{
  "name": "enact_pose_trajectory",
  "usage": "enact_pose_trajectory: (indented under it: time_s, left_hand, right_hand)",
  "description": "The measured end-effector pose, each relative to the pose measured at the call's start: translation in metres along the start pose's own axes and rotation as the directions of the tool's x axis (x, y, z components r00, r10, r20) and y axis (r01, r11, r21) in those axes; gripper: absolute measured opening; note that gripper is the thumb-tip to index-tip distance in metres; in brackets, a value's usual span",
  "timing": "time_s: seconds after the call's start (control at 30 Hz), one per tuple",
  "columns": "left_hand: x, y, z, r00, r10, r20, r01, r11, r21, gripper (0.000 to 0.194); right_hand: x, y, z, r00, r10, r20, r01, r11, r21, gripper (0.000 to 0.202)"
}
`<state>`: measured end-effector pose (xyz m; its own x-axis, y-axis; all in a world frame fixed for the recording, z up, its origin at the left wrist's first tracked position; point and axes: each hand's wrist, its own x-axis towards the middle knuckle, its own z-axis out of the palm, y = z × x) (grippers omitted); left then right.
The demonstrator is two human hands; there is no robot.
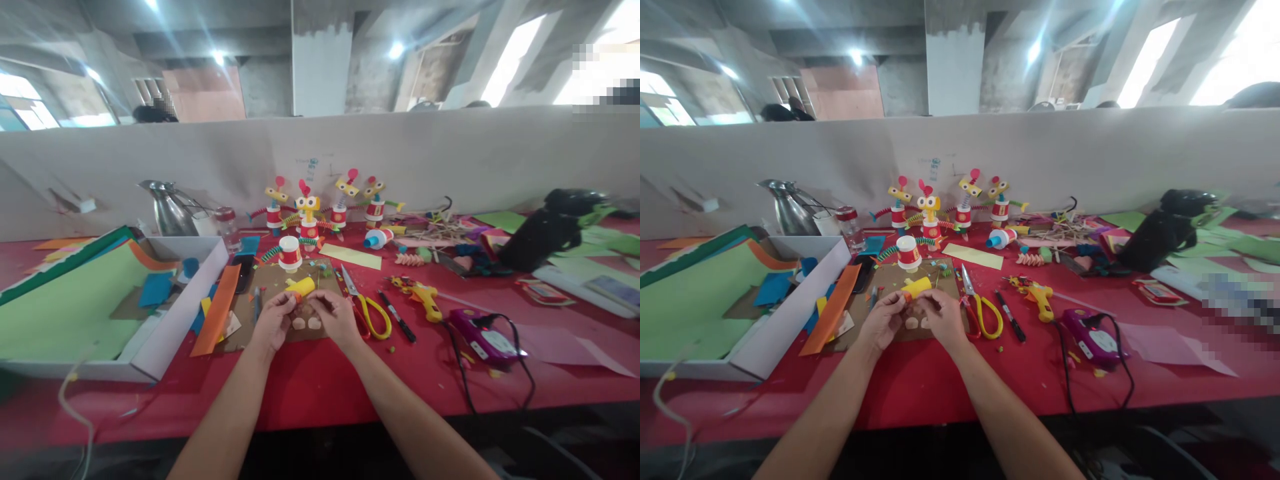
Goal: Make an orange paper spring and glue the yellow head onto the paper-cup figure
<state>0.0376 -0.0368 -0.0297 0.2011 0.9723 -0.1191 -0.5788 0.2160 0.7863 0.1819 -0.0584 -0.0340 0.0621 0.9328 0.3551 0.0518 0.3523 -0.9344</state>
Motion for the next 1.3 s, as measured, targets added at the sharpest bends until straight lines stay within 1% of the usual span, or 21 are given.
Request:
enact_pose_trajectory:
  time_s: [0.07, 0.13, 0.27, 0.37, 0.47, 0.57, 0.67, 0.77, 0.83, 1.0, 1.1, 1.2, 1.3]
  left_hand:
    - [0.001, 0.001, -0.001, 0.999, -0.016, -0.047, 0.015, 1.000, -0.008, 0.026]
    - [0.001, 0.001, -0.002, 0.997, -0.026, -0.067, 0.024, 0.999, -0.021, 0.026]
    - [0.002, 0.001, -0.002, 0.998, -0.027, -0.063, 0.025, 0.999, -0.022, 0.024]
    - [0.001, 0.000, -0.002, 0.998, -0.037, -0.053, 0.036, 0.999, -0.022, 0.025]
    - [0.001, -0.001, -0.001, 0.998, -0.053, -0.030, 0.052, 0.998, -0.036, 0.026]
    - [-0.001, -0.001, 0.000, 0.997, -0.072, -0.012, 0.071, 0.996, -0.054, 0.025]
    - [-0.002, -0.001, 0.002, 0.994, -0.108, 0.008, 0.109, 0.993, -0.049, 0.021]
    - [-0.004, 0.000, 0.002, 0.989, -0.140, 0.036, 0.141, 0.989, -0.032, 0.018]
    - [-0.004, 0.001, 0.002, 0.987, -0.152, 0.044, 0.154, 0.987, -0.037, 0.016]
    - [-0.004, 0.002, -0.001, 0.986, -0.164, 0.035, 0.165, 0.986, -0.036, 0.015]
    - [-0.003, 0.001, -0.002, 0.985, -0.160, 0.056, 0.163, 0.986, -0.044, 0.017]
    - [0.000, 0.000, -0.003, 0.985, -0.149, 0.085, 0.156, 0.985, -0.079, 0.021]
    - [0.001, 0.001, -0.004, 0.986, -0.142, 0.086, 0.152, 0.981, -0.122, 0.022]
  right_hand:
    - [0.001, 0.001, -0.002, 0.999, 0.031, -0.031, -0.031, 0.999, 0.010, 0.022]
    - [0.001, 0.002, -0.003, 0.997, 0.057, -0.046, -0.055, 0.998, 0.035, 0.026]
    - [-0.001, 0.000, -0.003, 0.996, 0.073, -0.041, -0.071, 0.996, 0.061, 0.033]
    - [-0.003, -0.004, -0.003, 0.997, 0.048, -0.060, -0.046, 0.999, 0.027, 0.036]
    - [-0.004, -0.007, -0.004, 0.997, -0.005, -0.083, 0.002, 0.999, -0.037, 0.035]
    - [-0.004, -0.008, -0.004, 0.992, -0.118, -0.044, 0.112, 0.987, -0.117, 0.019]
    - [-0.003, -0.009, -0.002, 0.975, -0.222, -0.014, 0.217, 0.961, -0.173, 0.027]
    - [-0.002, -0.009, -0.001, 0.961, -0.275, -0.028, 0.264, 0.942, -0.209, 0.018]
    - [-0.002, -0.008, -0.001, 0.956, -0.292, -0.026, 0.280, 0.936, -0.212, 0.018]
    - [-0.001, -0.007, -0.002, 0.953, -0.303, -0.008, 0.296, 0.936, -0.191, 0.021]
    - [-0.001, -0.009, -0.001, 0.953, -0.302, 0.005, 0.298, 0.938, -0.175, 0.022]
    - [-0.004, -0.013, 0.001, 0.961, -0.273, 0.043, 0.276, 0.948, -0.158, 0.024]
    - [-0.007, -0.015, 0.002, 0.969, -0.239, 0.060, 0.245, 0.962, -0.119, 0.031]
